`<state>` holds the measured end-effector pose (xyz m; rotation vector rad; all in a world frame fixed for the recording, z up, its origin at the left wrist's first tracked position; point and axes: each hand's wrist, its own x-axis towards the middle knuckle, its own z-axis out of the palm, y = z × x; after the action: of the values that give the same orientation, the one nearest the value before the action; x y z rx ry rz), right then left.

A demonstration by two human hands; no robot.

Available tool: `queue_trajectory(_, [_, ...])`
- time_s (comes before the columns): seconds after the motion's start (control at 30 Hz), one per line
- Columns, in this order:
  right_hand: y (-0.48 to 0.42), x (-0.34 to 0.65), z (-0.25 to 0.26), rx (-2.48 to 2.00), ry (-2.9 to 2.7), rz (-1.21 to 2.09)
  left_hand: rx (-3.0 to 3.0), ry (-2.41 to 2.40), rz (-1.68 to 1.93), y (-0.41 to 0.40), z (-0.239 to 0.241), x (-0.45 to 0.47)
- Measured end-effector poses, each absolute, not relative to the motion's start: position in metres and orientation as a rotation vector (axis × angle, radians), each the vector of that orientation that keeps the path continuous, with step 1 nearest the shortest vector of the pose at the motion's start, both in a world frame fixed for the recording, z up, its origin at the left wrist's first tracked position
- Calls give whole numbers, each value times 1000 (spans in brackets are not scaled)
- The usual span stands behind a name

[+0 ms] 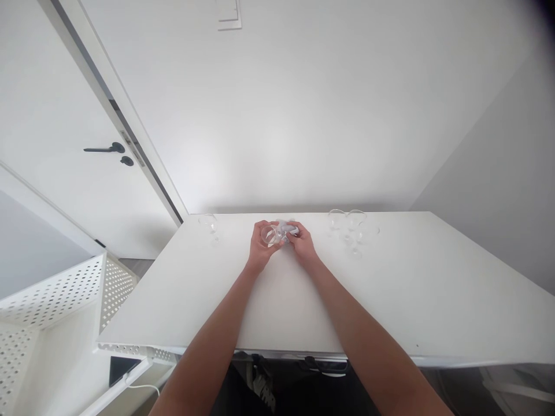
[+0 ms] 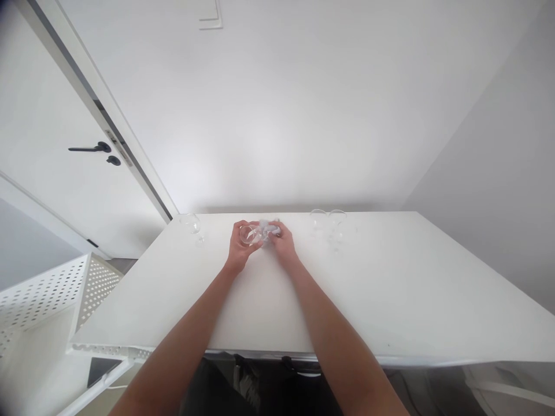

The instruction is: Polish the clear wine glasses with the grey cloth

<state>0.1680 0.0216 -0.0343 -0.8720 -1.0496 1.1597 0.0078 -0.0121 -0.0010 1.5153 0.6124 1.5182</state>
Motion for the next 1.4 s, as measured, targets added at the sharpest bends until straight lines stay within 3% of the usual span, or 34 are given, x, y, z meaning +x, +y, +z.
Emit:
queue_trajectory(0.3, [22, 174, -39, -1069, -962, 1004, 1631, 750, 1450, -9, -5, 8])
queue_trajectory(0.53, [24, 171, -38, -1013, -1017, 1118, 1537, 672, 1427, -12, -1, 9])
queue_trajectory(1.4, [22, 171, -35, -1118, -1087, 988, 1381, 765, 1532, -11, 2, 5])
